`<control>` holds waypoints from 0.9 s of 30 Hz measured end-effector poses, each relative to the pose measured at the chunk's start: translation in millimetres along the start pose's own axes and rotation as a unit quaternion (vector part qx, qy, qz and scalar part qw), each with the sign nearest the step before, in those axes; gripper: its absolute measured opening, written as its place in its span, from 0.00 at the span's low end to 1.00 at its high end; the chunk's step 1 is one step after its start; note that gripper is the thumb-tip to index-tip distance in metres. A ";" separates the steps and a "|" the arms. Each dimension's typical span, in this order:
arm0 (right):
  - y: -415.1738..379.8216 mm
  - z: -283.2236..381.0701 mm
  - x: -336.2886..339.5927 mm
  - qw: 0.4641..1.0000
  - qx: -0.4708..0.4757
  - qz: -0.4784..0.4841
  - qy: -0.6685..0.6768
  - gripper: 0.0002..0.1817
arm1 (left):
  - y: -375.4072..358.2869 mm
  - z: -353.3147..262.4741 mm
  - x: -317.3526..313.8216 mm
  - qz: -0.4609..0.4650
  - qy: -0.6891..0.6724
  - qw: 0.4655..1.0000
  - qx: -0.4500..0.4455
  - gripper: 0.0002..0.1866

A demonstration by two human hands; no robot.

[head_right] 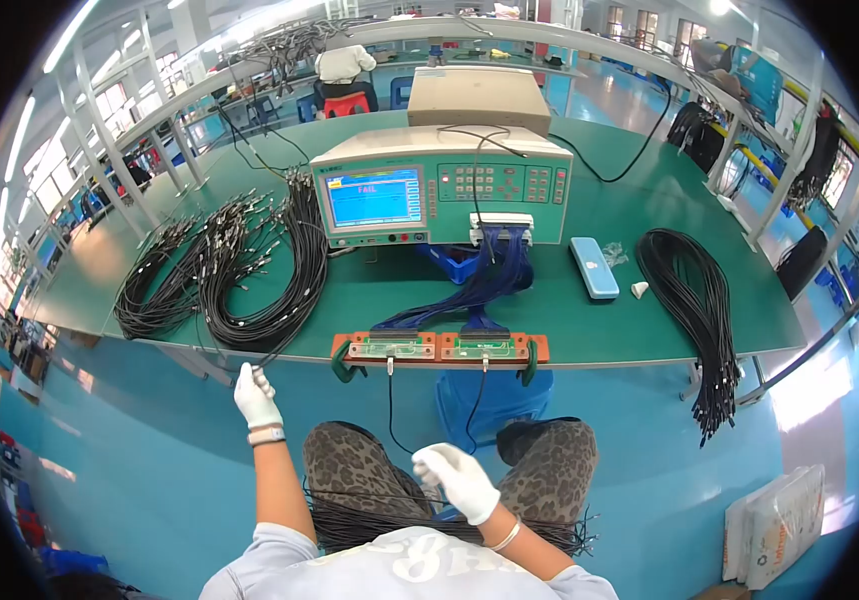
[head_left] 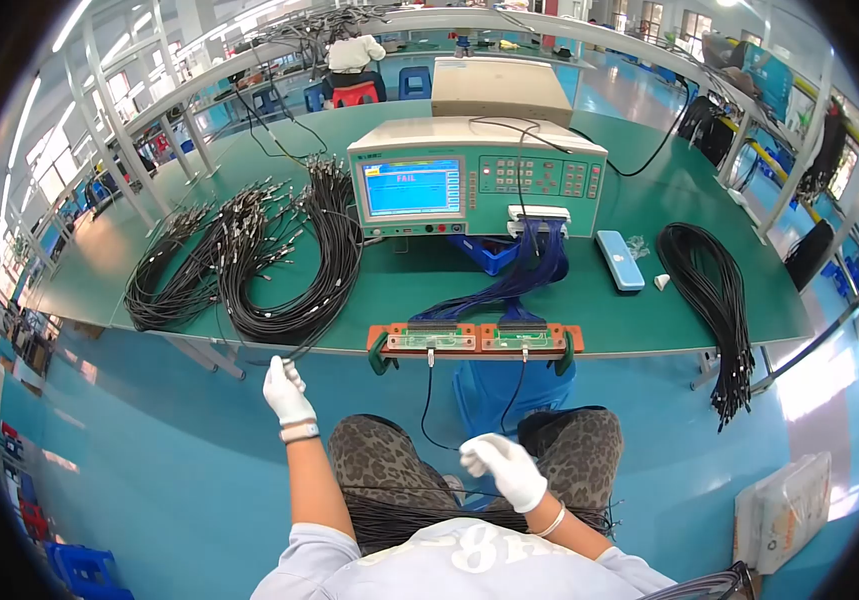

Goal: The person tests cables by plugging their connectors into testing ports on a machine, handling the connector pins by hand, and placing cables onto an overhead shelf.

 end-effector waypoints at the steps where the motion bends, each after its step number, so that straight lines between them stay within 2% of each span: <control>1: -0.3 -2.3 -7.2 0.998 -0.036 0.045 -0.012 0.13 | -14.6 -4.8 0.3 -0.007 -0.038 0.999 0.007 0.11; 2: 4.6 -10.3 -8.8 0.999 -0.033 0.043 -0.009 0.13 | -33.2 -14.9 -2.4 0.047 -0.100 0.994 0.023 0.11; 3: 13.7 -27.2 -11.7 0.984 -0.078 0.102 0.122 0.14 | -54.4 -21.7 -8.1 0.078 -0.164 0.982 0.053 0.10; 4: 20.9 -39.2 -16.7 0.947 -0.121 0.159 0.251 0.16 | -83.1 -31.5 -19.3 0.106 -0.227 0.964 0.084 0.09; 6: 37.2 -37.3 -32.9 0.924 -0.081 0.211 0.307 0.21 | -142.2 -47.4 -38.7 0.293 -0.231 0.923 0.091 0.05; 7: 35.6 -20.6 -44.2 0.924 -0.082 0.209 0.309 0.21 | -164.2 -44.7 -38.6 0.364 -0.205 0.903 0.104 0.01; 9: 30.0 23.2 -60.3 0.871 -0.007 0.261 0.416 0.25 | -187.9 -42.6 -33.2 0.526 -0.074 0.843 0.084 0.04; 11: 33.4 43.6 -48.9 0.838 0.036 0.285 0.463 0.26 | -188.6 -51.9 -34.3 0.553 -0.013 0.832 -0.034 0.07; 12: 29.6 64.2 -44.7 0.793 0.111 0.347 0.488 0.22 | -189.4 -60.8 -37.9 0.550 -0.010 0.835 -0.026 0.07; 14: 7.9 93.6 -27.4 0.771 0.180 0.335 0.511 0.21 | -178.1 -82.9 -39.1 0.371 -0.192 0.908 0.029 0.08; 15: -4.5 110.7 -17.3 0.777 0.246 0.326 0.479 0.20 | -164.8 -91.8 -31.9 0.344 -0.280 0.894 0.068 0.08; 16: -14.2 124.3 -3.1 0.781 0.308 0.313 0.443 0.21 | -158.5 -105.4 -29.0 0.245 -0.394 0.880 0.100 0.09; 18: -31.5 137.6 42.1 0.702 0.359 0.466 0.400 0.20 | -136.2 -133.0 -17.4 0.325 -0.465 0.818 0.093 0.11; 19: -45.6 139.5 60.1 0.710 0.397 0.398 0.423 0.16 | -124.8 -144.8 -13.3 0.406 -0.510 0.750 0.111 0.13; 21: -69.6 146.9 83.5 0.767 0.419 0.299 0.383 0.12 | -113.2 -158.6 -0.6 0.352 -0.461 0.809 0.100 0.13; 25: -103.0 141.1 136.9 0.764 0.462 0.215 0.396 0.09 | -74.3 -155.3 43.4 0.282 -0.446 0.837 0.142 0.13; 27: -117.3 131.2 169.0 0.777 0.446 0.053 0.441 0.09 | -59.2 -149.0 76.3 0.172 -0.419 0.882 0.126 0.12</control>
Point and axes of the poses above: each hand's wrist, its own y-axis towards the middle knuckle, its own x-axis out of the back of the hand, z = x × y, the point moved 3 cm from there along y, towards the middle knuckle, and after that the axes turned 1 degree about -x, right-handed, at the moved point
